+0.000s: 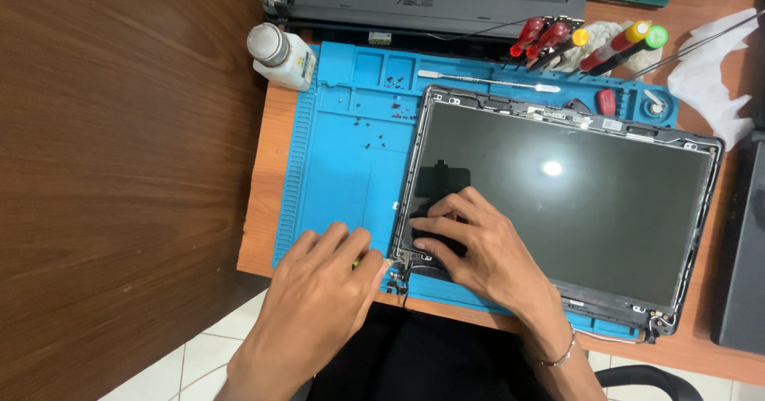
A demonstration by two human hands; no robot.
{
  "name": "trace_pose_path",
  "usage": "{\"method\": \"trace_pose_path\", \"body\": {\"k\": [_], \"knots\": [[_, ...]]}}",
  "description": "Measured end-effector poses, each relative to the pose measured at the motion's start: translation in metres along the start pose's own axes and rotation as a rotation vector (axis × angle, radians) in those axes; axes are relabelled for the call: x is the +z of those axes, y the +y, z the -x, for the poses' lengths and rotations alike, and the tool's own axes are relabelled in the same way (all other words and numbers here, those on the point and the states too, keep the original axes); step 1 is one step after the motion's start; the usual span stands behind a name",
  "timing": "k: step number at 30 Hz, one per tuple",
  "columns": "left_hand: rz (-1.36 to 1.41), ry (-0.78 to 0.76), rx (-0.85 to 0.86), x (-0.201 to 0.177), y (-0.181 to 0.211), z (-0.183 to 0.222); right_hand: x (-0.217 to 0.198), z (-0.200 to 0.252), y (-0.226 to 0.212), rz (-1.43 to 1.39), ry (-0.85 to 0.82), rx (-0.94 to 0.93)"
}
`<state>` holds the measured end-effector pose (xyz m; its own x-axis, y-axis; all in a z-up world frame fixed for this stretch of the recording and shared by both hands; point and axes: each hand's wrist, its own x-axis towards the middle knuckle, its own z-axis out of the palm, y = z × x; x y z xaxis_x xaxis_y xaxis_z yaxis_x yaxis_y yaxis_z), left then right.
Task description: The person disassembles a laptop by using a screwdriver to remove screws from the internal frame, detaching ribbon cables and small connectors by hand, and lifting components from the chassis while working on a blue repair mat.
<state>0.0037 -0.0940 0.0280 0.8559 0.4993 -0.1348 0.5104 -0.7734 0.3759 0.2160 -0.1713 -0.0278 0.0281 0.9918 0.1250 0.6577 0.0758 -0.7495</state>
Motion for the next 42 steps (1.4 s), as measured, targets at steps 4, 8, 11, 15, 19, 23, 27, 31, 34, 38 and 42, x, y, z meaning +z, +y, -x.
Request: {"method": "trace_pose_path", "body": {"k": [4, 8, 11, 15, 19, 23, 27, 31, 34, 38, 42], "knots": [[0.020, 0.049, 0.054, -0.002, 0.005, 0.003, 0.000, -0.001, 0.000, -0.010, -0.001, 0.007], [0.050, 0.015, 0.045, -0.004, 0.006, 0.003, 0.001, -0.001, 0.000, -0.012, 0.003, 0.006], [0.051, 0.041, 0.034, -0.007, 0.003, 0.002, 0.000, -0.001, -0.001, 0.002, 0.002, 0.014], [0.100, 0.082, -0.005, -0.013, -0.001, 0.001, -0.002, -0.005, -0.003, 0.021, 0.012, 0.016], [0.138, 0.200, -0.029, -0.023, -0.013, 0.000, -0.004, -0.013, -0.005, 0.059, 0.023, 0.021], [0.139, 0.280, -0.028, -0.028, -0.028, -0.001, -0.003, -0.023, -0.006, 0.069, 0.025, 0.005], [0.225, 0.205, 0.038, -0.019, -0.035, 0.000, 0.001, -0.030, -0.005, 0.094, 0.011, 0.020], [0.278, 0.113, 0.024, -0.010, -0.038, -0.003, 0.003, -0.035, -0.005, 0.097, 0.017, 0.022], [0.298, 0.074, 0.008, -0.006, -0.040, -0.004, 0.005, -0.036, -0.003, 0.097, 0.010, 0.032], [0.299, 0.064, 0.023, -0.003, -0.043, -0.004, 0.007, -0.036, -0.001, 0.089, 0.006, 0.041], [0.294, 0.088, 0.023, -0.004, -0.042, -0.001, 0.006, -0.035, -0.001, 0.079, 0.004, 0.047]]}}
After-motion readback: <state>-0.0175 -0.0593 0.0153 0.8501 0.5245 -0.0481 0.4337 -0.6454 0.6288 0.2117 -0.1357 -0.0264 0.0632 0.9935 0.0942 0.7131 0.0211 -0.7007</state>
